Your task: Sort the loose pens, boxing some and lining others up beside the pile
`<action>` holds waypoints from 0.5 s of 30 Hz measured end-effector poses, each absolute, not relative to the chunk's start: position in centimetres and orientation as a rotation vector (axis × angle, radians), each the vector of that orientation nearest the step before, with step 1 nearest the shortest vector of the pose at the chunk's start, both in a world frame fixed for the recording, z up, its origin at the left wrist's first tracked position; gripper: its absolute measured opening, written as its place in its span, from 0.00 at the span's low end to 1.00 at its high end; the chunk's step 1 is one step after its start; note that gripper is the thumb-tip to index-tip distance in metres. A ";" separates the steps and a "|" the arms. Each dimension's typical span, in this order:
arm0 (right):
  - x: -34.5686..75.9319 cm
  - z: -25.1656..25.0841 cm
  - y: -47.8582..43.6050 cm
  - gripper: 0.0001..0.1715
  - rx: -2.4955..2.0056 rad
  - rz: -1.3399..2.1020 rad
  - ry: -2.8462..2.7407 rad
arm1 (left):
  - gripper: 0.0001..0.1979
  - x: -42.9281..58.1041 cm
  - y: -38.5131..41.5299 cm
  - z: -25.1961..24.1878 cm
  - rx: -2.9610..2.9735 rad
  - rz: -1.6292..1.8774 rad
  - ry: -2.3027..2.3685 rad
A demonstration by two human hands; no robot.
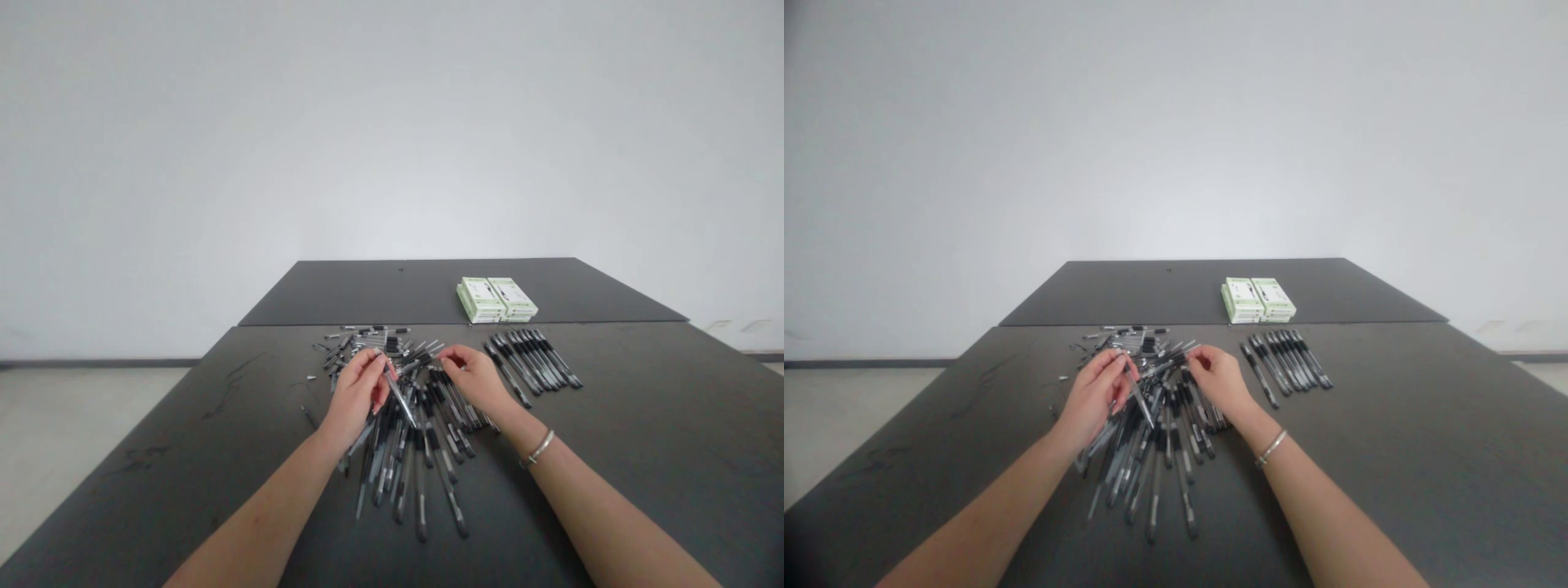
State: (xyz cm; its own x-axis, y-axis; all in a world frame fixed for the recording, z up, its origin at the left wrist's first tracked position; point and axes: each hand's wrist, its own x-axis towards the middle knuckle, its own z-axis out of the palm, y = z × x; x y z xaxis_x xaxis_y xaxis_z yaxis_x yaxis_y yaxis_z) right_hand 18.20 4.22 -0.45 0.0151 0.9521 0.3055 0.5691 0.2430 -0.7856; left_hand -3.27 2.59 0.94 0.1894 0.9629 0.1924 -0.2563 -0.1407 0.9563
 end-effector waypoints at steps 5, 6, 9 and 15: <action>17.9 -0.6 4.6 0.15 -1.493 0.302 -1.898 | 0.13 -3.4 2.7 1.1 1.208 1.281 0.814; 17.7 -0.5 4.6 0.16 -1.488 0.281 -1.943 | 0.14 -3.4 2.7 1.2 1.195 1.285 0.820; 16.9 -0.2 4.8 0.17 -1.474 0.221 -2.091 | 0.14 -3.4 2.6 1.4 1.167 1.298 0.824; 15.8 0.2 5.1 0.14 -1.393 0.163 -2.397 | 0.14 -3.4 2.4 1.6 1.166 1.304 0.825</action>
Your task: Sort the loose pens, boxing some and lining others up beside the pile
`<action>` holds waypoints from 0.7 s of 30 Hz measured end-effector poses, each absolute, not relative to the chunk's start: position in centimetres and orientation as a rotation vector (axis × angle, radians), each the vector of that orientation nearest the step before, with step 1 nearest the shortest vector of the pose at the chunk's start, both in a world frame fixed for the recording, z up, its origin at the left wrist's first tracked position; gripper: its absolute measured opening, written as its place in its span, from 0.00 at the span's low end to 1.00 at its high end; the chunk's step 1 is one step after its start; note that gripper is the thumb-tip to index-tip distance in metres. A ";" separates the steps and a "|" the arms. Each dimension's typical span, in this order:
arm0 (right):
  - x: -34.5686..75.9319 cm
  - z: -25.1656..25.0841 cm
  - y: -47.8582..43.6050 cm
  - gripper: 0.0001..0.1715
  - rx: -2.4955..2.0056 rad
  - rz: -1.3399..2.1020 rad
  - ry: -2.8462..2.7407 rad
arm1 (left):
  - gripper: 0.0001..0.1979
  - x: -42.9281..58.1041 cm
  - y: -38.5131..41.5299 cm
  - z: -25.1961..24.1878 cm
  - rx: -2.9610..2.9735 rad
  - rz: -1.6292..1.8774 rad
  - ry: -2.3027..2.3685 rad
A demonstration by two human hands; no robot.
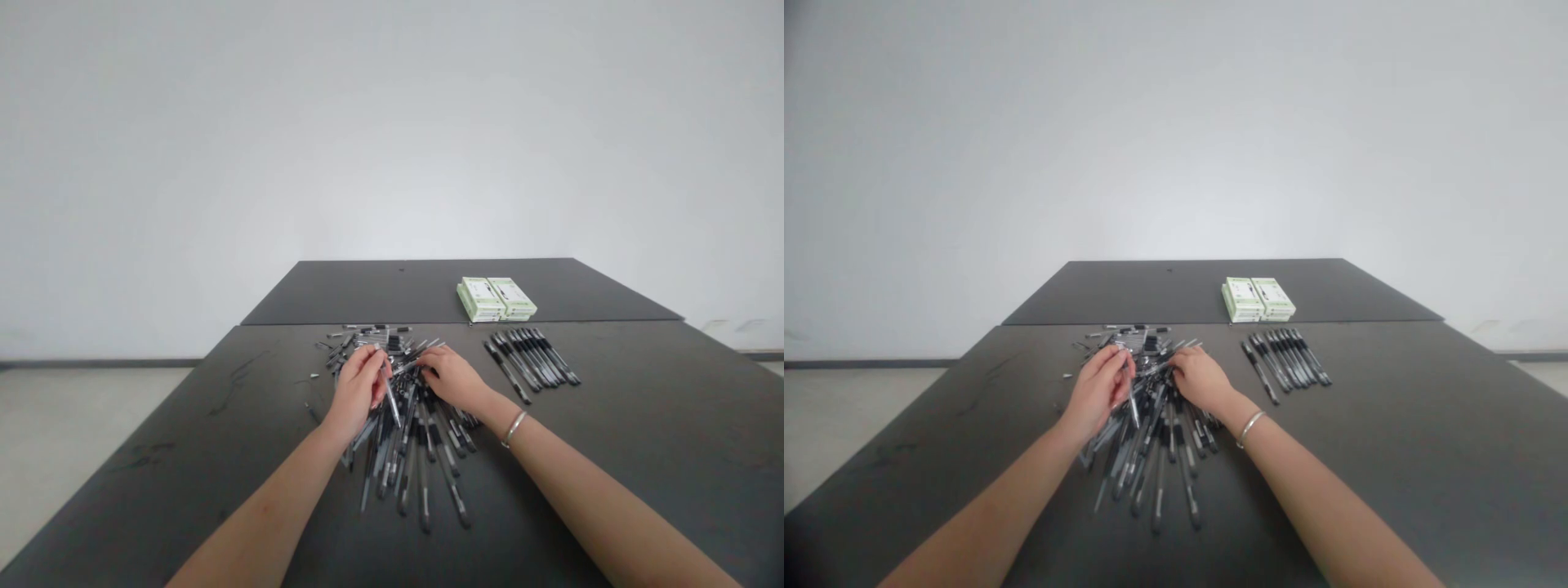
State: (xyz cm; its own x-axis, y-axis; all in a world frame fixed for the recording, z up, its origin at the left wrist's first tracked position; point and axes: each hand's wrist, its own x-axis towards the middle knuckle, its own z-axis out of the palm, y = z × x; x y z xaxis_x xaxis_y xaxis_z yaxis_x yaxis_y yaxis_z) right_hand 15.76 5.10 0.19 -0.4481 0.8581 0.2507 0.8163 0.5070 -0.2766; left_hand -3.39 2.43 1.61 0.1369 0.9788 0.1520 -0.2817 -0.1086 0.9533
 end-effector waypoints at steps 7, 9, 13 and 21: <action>14.7 0.4 5.5 0.13 -1.414 0.097 -2.506 | 0.15 -3.5 2.6 1.6 1.172 1.316 0.829; 14.6 0.6 5.7 0.13 -1.416 0.089 -2.531 | 0.15 -3.6 2.6 1.6 1.167 1.320 0.827; 14.4 1.0 6.1 0.13 -1.424 0.084 -2.586 | 0.15 -3.6 2.6 1.7 1.158 1.314 0.827; 13.5 1.6 7.2 0.13 -1.450 0.073 -2.676 | 0.16 -3.6 2.6 1.6 1.151 1.310 0.833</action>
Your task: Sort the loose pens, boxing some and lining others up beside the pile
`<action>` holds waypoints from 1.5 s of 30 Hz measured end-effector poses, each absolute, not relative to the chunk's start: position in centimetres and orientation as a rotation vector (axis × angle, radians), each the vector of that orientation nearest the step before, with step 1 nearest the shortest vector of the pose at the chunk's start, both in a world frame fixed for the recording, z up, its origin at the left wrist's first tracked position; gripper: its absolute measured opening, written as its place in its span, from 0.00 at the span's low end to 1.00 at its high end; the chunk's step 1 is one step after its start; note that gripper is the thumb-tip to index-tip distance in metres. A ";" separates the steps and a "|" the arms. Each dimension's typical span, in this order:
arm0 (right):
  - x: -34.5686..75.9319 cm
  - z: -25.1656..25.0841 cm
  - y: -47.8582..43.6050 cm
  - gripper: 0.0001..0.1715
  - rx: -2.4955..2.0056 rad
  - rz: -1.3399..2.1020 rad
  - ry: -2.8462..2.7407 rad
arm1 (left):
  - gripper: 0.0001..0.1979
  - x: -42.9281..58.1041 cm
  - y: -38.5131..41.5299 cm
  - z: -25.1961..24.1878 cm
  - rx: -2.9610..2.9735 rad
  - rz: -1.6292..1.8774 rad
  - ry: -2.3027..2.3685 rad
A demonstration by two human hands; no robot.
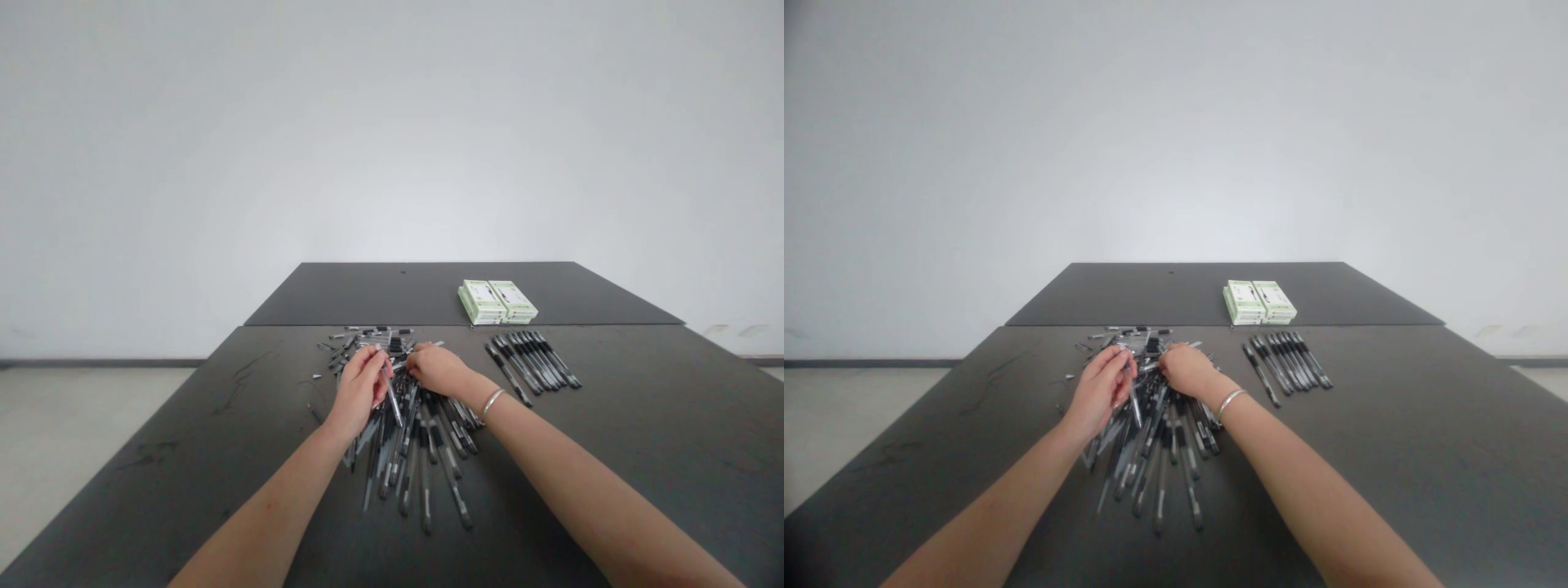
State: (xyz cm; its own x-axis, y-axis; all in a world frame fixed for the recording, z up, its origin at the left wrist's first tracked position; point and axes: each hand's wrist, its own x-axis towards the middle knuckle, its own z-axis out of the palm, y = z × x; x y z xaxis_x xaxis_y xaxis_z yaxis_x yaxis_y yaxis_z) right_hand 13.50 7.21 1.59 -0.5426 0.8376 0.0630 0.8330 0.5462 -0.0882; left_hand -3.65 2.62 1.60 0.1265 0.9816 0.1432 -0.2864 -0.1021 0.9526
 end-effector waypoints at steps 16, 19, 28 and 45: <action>14.6 2.1 6.3 0.07 -1.244 0.309 -2.405 | 0.15 -3.7 2.6 1.9 1.061 1.375 0.823; 14.8 2.2 4.3 0.05 -1.190 0.674 -2.015 | 0.15 -3.5 2.6 2.1 1.012 1.409 0.804; 14.5 2.7 0.4 0.15 -0.825 1.297 -1.425 | 0.15 -3.3 2.8 2.0 0.919 1.440 0.757; 15.0 1.8 -0.5 0.11 -0.782 1.189 -1.175 | 0.08 -3.9 3.8 1.4 0.688 1.415 0.713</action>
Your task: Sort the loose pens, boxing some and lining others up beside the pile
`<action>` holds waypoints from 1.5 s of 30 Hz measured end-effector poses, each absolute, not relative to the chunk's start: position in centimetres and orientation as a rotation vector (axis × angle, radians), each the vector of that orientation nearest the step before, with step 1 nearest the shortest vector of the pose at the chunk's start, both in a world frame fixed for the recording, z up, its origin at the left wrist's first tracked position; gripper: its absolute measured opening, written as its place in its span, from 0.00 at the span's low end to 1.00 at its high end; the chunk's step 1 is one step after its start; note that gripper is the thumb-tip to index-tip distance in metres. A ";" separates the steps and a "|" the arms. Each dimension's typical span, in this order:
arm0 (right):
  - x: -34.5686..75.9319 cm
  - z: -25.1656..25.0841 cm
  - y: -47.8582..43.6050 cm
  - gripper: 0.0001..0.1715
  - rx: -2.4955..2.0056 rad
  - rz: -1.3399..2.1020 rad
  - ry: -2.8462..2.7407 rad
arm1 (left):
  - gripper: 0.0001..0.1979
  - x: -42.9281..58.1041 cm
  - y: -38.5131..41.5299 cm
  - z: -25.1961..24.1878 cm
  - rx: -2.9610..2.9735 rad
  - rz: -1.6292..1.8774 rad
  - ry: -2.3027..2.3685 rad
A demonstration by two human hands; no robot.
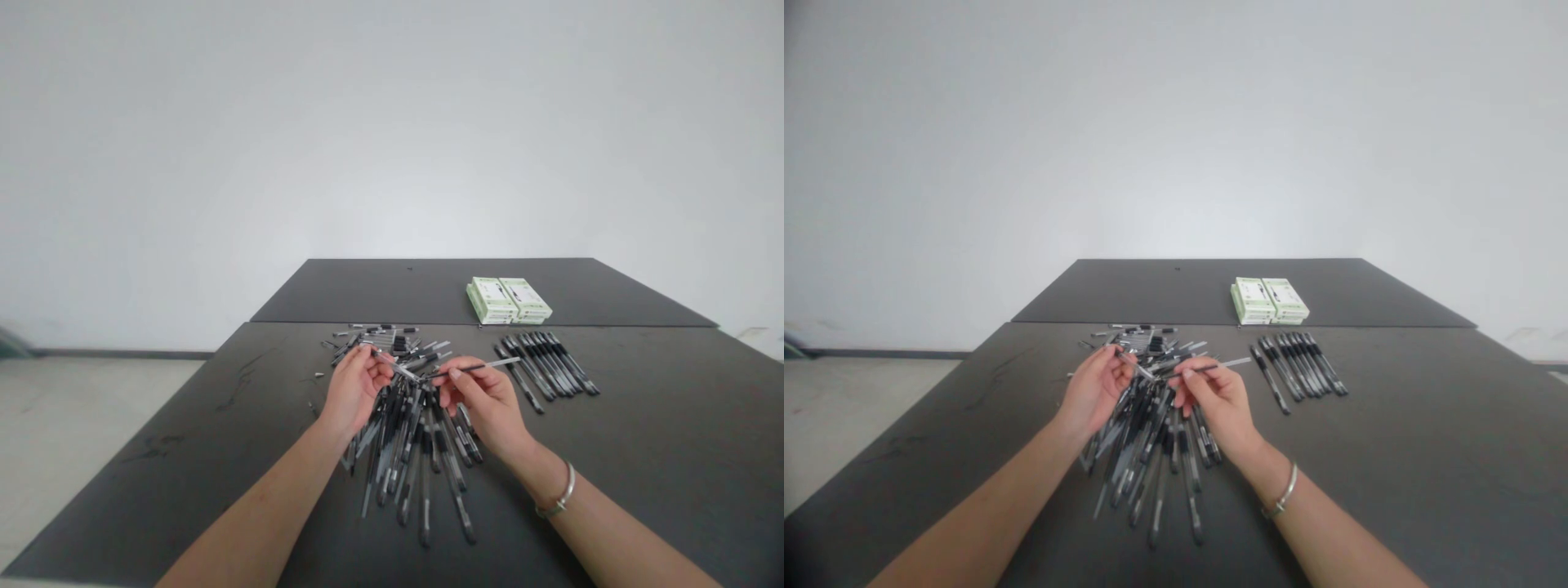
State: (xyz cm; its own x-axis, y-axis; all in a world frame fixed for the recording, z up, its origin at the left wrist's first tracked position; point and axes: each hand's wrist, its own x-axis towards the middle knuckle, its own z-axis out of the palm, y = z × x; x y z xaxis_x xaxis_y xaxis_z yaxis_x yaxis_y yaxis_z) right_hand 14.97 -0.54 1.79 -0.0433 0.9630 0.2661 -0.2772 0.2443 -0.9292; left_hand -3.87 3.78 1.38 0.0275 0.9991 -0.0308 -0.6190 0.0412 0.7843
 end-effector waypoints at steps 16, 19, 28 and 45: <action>15.1 2.2 -0.8 0.09 -0.719 1.122 -1.142 | 0.12 -3.3 2.5 1.6 0.947 1.237 0.647; 15.2 2.2 -0.8 0.09 -0.696 1.173 -1.127 | 0.13 -3.1 2.0 1.1 1.152 1.048 0.633; 15.2 1.9 -0.5 0.12 -0.706 1.128 -1.177 | 0.19 -3.4 1.5 0.9 1.510 0.823 0.663; 16.9 3.1 -0.2 0.11 -0.716 1.390 -1.394 | 0.16 -3.6 2.3 0.5 1.611 0.928 0.820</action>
State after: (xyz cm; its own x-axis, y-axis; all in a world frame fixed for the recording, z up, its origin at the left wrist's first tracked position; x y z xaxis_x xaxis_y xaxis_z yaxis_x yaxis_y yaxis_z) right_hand 16.90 -0.22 3.05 -0.3254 0.9157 0.2360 -0.2331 0.1642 -0.9585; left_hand -3.55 2.31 0.49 0.4635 0.8712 0.1617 0.0534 -0.2097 0.9763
